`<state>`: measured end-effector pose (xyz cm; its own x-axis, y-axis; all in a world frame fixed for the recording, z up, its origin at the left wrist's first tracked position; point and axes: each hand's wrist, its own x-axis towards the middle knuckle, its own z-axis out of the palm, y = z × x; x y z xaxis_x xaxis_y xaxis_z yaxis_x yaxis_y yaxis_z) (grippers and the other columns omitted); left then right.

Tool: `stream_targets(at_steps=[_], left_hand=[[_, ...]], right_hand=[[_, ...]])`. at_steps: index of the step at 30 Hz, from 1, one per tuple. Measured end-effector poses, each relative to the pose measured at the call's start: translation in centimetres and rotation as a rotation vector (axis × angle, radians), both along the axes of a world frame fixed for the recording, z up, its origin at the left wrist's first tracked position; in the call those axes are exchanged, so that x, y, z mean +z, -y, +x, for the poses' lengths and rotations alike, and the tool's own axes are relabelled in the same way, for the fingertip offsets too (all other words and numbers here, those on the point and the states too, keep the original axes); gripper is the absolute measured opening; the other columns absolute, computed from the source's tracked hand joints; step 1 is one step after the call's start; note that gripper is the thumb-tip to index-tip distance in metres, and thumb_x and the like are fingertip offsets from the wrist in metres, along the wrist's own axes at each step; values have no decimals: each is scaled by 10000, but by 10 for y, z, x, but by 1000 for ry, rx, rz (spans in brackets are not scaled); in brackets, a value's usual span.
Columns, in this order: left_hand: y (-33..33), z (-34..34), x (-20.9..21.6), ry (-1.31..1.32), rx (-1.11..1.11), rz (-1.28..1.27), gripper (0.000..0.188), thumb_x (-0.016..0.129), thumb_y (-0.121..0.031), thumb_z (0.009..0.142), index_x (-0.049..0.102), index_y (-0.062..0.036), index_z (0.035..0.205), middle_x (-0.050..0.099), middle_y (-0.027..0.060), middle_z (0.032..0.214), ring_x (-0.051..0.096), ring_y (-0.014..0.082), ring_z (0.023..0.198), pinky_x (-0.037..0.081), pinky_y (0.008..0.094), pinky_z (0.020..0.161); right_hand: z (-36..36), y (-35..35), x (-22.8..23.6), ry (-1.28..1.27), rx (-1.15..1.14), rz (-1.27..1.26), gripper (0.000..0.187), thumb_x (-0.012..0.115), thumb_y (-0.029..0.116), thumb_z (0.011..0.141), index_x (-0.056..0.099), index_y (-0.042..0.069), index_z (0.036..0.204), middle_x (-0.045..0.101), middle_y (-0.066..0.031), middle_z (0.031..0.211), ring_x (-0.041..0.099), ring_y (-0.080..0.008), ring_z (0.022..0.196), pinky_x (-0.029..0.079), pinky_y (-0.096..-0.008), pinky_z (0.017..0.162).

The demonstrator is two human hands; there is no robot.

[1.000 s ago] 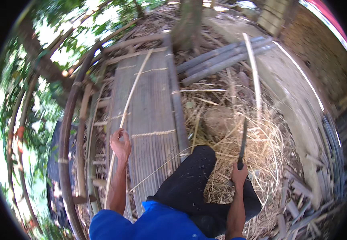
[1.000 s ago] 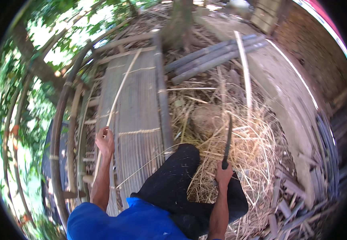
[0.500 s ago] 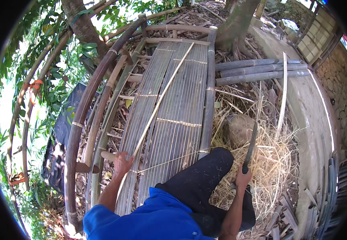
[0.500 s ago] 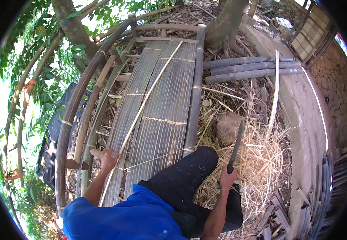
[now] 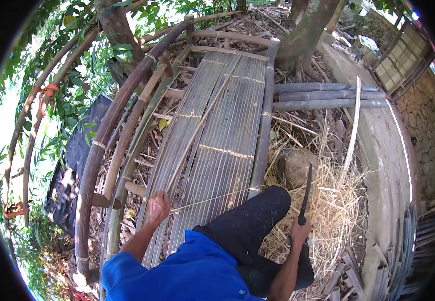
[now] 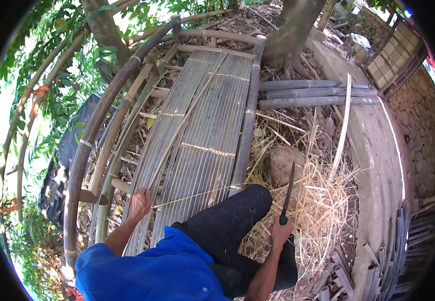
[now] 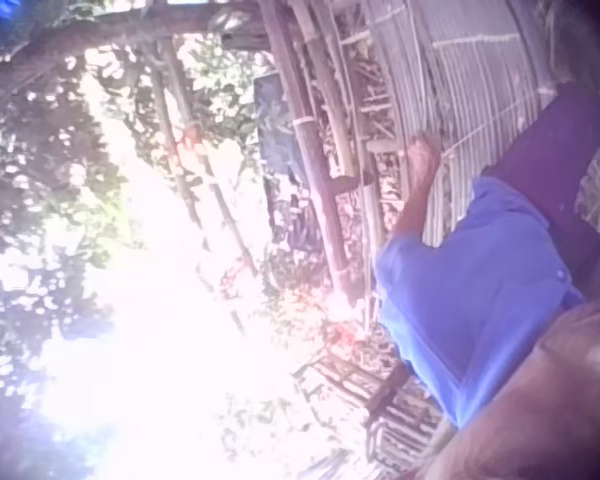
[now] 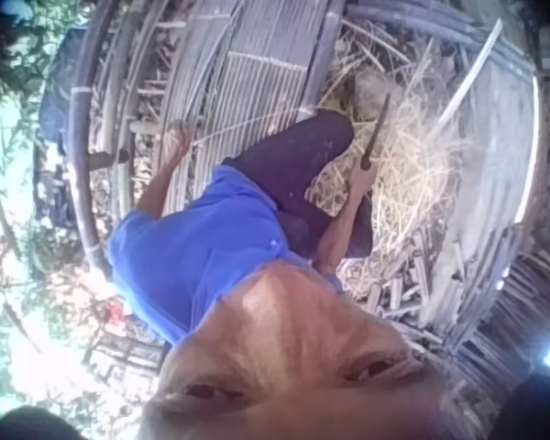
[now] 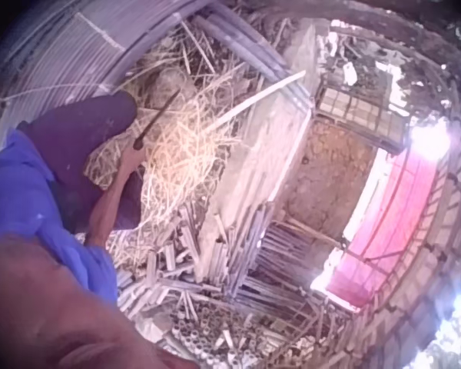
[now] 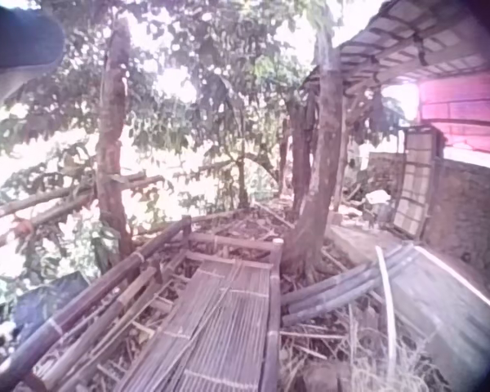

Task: The person scrapes a long bamboo strip using a blade, repeatedly pulling the blade along the length of the bamboo while sitting on a bamboo bench.

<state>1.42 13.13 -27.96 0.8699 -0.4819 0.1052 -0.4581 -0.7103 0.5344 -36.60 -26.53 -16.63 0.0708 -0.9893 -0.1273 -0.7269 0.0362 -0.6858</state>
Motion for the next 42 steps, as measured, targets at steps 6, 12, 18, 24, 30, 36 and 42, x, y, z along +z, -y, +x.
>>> stream_targets(at_steps=[6,12,18,24,30,36,42], left_hand=[[27,-8,89,-147,246,-221,305,608,-248,975,688,43,933,653,243,695,665,350,639,488,475,591],[48,17,121,-41,258,-328,335,583,-211,994,693,57,1161,683,311,793,705,401,705,529,463,690],[50,7,117,-171,287,-267,345,556,-158,980,669,83,1200,662,334,796,706,430,733,527,477,694],[66,-7,114,-184,263,-280,363,557,-152,982,653,92,1233,664,335,812,711,406,738,516,469,670],[65,-17,110,-157,298,-312,381,563,-169,991,641,105,1245,666,354,864,730,406,799,522,469,692],[64,-21,110,-256,324,-290,396,555,-189,997,639,104,1251,679,357,912,728,425,851,535,458,741],[62,-21,93,-164,247,-276,414,543,-204,1003,635,114,1252,679,350,865,712,409,751,523,459,685]], right_hand=[[-33,23,-36,50,-21,-105,329,750,263,888,588,-5,788,568,-50,636,518,-143,535,424,-309,519],[-13,13,-16,0,18,-111,344,761,280,860,623,-35,866,595,-84,703,550,-184,627,468,-360,617],[-3,10,-8,-23,27,-109,368,769,290,847,649,-48,928,617,-109,761,579,-222,692,492,-395,682],[-8,13,-18,4,29,-156,347,759,288,859,605,-20,813,580,-63,664,545,-172,608,461,-366,601],[-19,18,-34,5,53,-167,312,744,254,884,593,-6,800,560,-40,630,544,-162,560,446,-353,551],[-21,23,-44,18,72,-195,308,742,240,890,573,3,789,560,-46,605,526,-142,483,424,-330,460],[-25,29,-52,13,54,-171,318,745,255,889,584,-10,815,573,-54,608,538,-141,497,430,-330,473]])
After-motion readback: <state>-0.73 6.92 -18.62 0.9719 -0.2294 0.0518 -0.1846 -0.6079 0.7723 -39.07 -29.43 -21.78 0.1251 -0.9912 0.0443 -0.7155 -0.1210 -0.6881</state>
